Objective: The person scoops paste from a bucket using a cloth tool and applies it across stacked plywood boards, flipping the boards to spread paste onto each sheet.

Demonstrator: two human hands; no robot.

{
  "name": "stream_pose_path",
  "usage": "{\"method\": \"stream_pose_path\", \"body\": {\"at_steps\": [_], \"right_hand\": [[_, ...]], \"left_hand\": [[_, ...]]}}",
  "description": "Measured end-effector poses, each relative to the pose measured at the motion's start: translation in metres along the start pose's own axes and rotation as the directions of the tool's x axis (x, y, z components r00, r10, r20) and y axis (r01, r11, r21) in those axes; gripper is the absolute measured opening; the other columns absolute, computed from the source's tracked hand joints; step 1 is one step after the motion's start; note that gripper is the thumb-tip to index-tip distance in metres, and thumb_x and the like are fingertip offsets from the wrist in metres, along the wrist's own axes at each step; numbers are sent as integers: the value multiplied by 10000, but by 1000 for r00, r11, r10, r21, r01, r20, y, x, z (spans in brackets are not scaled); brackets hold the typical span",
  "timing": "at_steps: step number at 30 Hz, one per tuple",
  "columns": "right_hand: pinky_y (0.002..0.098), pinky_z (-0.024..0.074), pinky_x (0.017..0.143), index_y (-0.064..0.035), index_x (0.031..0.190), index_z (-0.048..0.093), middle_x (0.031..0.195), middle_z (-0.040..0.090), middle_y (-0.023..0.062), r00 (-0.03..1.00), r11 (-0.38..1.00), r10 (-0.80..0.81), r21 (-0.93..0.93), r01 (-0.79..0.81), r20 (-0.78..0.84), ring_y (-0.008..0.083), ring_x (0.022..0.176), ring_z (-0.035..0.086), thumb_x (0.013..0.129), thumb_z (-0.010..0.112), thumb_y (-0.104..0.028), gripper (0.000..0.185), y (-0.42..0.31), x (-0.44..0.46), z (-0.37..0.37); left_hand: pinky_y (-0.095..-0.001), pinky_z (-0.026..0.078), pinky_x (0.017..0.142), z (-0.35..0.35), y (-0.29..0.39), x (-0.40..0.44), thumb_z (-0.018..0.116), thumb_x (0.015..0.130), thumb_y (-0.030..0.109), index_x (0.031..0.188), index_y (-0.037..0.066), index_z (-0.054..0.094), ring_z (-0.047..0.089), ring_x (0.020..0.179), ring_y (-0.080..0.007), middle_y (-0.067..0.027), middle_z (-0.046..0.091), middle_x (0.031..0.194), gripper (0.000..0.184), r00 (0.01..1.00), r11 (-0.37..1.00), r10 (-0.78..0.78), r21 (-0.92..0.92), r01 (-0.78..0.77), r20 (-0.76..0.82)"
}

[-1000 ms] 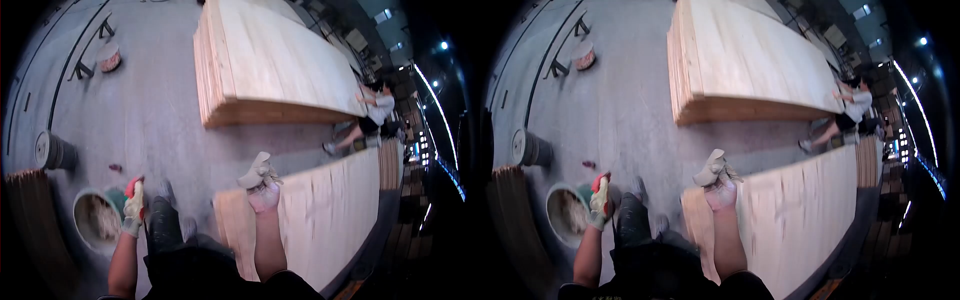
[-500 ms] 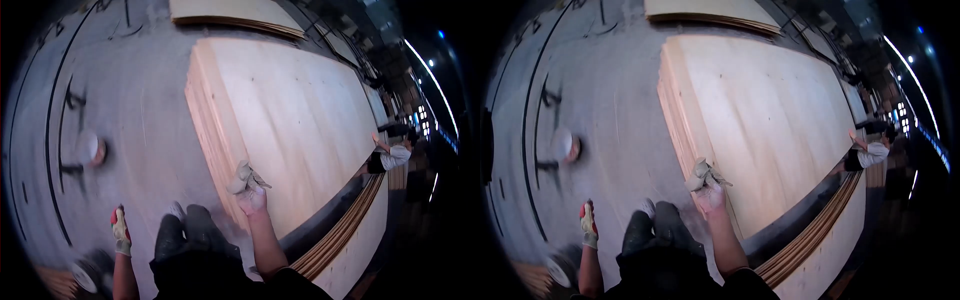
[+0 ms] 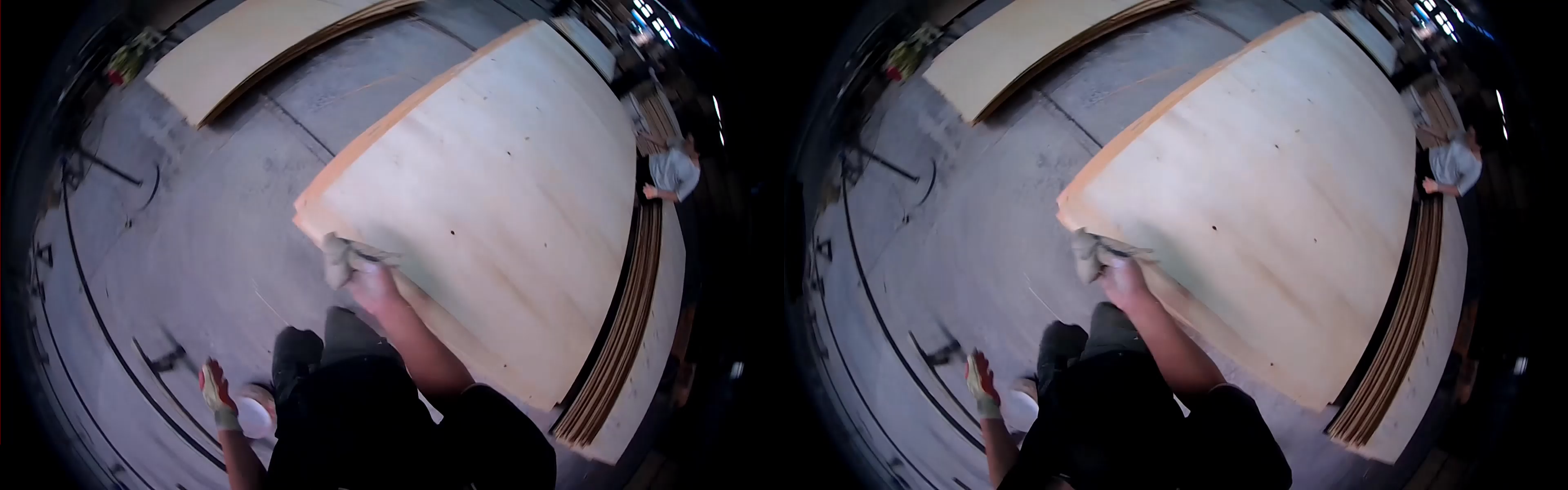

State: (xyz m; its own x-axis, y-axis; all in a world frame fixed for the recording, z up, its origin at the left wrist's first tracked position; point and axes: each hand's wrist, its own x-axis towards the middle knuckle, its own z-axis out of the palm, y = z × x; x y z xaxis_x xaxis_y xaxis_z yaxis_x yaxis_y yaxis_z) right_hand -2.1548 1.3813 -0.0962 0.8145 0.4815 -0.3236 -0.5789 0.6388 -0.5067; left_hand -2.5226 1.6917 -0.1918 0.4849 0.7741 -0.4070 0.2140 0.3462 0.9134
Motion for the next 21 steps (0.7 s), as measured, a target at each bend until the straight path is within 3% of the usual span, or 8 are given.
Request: {"method": "stream_pose_path", "body": {"at_steps": [2, 5, 8, 13, 15, 17, 19, 21], "right_hand": [[375, 520, 933, -46, 1268, 569, 1141, 636, 55, 983, 996, 73, 47, -82, 169, 189, 1078, 618, 988, 570, -175, 308, 25, 44, -22], [370, 508, 880, -52, 1253, 565, 1131, 612, 79, 981, 964, 189, 181, -195, 49, 203, 1011, 605, 977, 547, -94, 280, 49, 88, -27], [383, 504, 885, -47, 1259, 560, 1178, 597, 82, 993, 970, 98, 215, -111, 71, 216, 1044, 592, 971, 543, -81, 290, 29, 163, -49], [407, 498, 840, -29, 1222, 580, 1103, 628, 87, 995, 950, -16, 308, 46, -98, 219, 949, 612, 973, 521, -73, 259, 16, 256, -99], [409, 499, 807, -34, 1195, 591, 1077, 635, 82, 970, 954, -196, 258, 154, 142, 219, 883, 621, 983, 516, -85, 230, 5, 298, -131], [386, 511, 784, -49, 1163, 596, 1036, 639, 71, 967, 927, -249, 301, 224, 48, 210, 859, 624, 991, 537, -116, 195, 7, 319, -152], [365, 525, 776, -64, 1128, 602, 1002, 639, 64, 922, 893, -206, 321, 314, -329, 190, 875, 629, 998, 565, -155, 162, -3, 345, -164], [358, 540, 769, -67, 1127, 597, 1005, 631, 56, 898, 872, -192, 352, 341, -395, 178, 900, 636, 1000, 587, -181, 171, -7, 383, -194]], "left_hand": [[-480, 281, 1119, -14, -31, 33, 514, 982, 531, 1475, 173, 463, 459, 1357, -232, -72, 526, 1465, 612, 995, 995, -98, -18, 97, -26], [-452, 279, 1121, -47, -45, 106, 537, 975, 450, 1522, 205, 387, 449, 1362, -198, -19, 496, 1492, 618, 974, 974, -221, 35, 222, -44], [-479, 227, 1149, -2, -34, 233, 526, 980, 486, 1540, 200, 370, 391, 1413, -217, -31, 452, 1535, 648, 985, 983, -165, 95, 159, 57], [-497, 188, 1181, 208, 58, 415, 497, 994, 521, 1506, 142, 420, 350, 1455, -275, -98, 428, 1553, 642, 976, 964, -4, 262, -55, 219], [-483, 184, 1190, 323, 88, 465, 506, 999, 510, 1515, 136, 407, 338, 1464, -274, -99, 409, 1565, 645, 895, 943, 11, 293, -157, 445], [-472, 188, 1189, 394, 96, 521, 503, 1003, 506, 1519, 138, 401, 351, 1457, -271, -99, 413, 1562, 641, 836, 919, -38, 347, -186, 547], [-461, 193, 1189, 471, 105, 566, 501, 1007, 502, 1522, 140, 396, 364, 1450, -268, -98, 417, 1559, 638, 765, 891, -94, 397, -222, 637], [-437, 231, 1178, 548, 112, 595, 505, 1008, 503, 1519, 125, 399, 393, 1430, -250, -95, 430, 1548, 644, 660, 857, -20, 353, -375, 751]]}}
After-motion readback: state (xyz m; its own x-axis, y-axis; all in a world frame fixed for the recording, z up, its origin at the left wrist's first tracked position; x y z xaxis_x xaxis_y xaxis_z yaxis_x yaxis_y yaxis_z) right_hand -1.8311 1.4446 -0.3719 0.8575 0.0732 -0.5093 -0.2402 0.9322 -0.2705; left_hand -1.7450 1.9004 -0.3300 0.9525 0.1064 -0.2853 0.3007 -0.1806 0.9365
